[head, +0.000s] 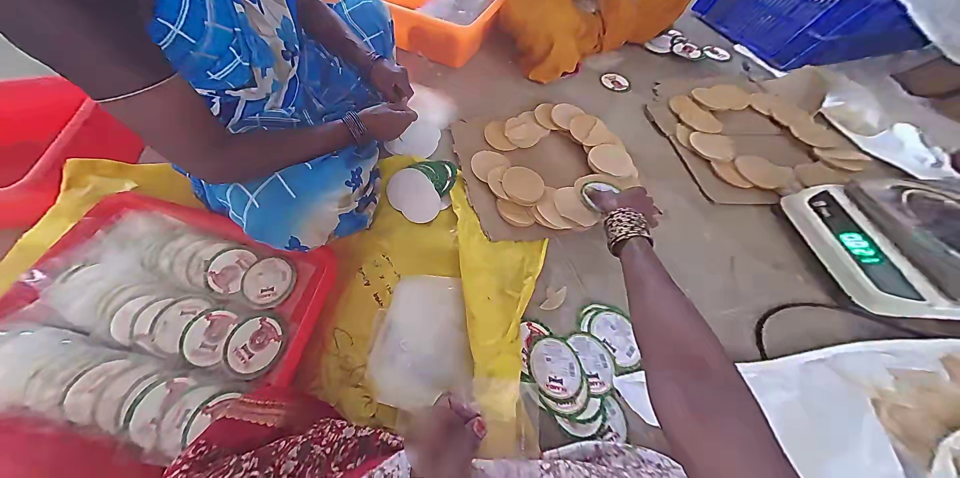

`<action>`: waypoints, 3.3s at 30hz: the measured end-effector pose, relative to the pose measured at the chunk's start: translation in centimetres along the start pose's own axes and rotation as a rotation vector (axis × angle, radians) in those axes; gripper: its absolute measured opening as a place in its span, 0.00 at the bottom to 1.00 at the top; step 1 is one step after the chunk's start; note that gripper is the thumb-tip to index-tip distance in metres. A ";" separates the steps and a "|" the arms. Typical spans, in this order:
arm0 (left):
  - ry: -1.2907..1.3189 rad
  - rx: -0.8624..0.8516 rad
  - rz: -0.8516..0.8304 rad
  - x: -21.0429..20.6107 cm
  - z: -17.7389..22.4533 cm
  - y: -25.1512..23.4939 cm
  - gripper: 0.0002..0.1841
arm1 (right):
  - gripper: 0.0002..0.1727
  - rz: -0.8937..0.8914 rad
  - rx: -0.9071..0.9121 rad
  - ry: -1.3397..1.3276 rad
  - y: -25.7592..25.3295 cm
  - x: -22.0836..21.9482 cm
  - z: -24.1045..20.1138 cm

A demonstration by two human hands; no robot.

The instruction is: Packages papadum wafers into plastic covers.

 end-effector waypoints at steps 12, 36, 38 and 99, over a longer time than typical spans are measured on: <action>-0.034 -0.047 -0.022 0.1 -0.1 -0.2 0.05 | 0.35 -0.159 0.048 -0.115 -0.3 0.6 -1.2; -0.058 -0.036 -0.026 0.2 -0.4 -0.3 0.05 | 0.39 -0.089 -0.039 -0.033 -0.7 -0.5 -1.6; -0.057 -0.030 -0.030 0.1 -0.4 -0.2 0.05 | 0.37 -0.076 -0.041 -0.047 -0.8 -0.6 -1.5; -0.432 -0.296 -0.039 0.4 1.1 4.3 0.04 | 0.62 -0.003 -0.219 0.130 33.9 21.9 65.7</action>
Point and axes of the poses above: each hand's wrist, its own y-axis away from the middle knuckle, its own x-axis out of the back of the hand, z = x × y, the point moved 5 cm from there along -y, towards the middle knuckle, and after that the axes turned 9 degrees about -x, right-handed, at the moved point
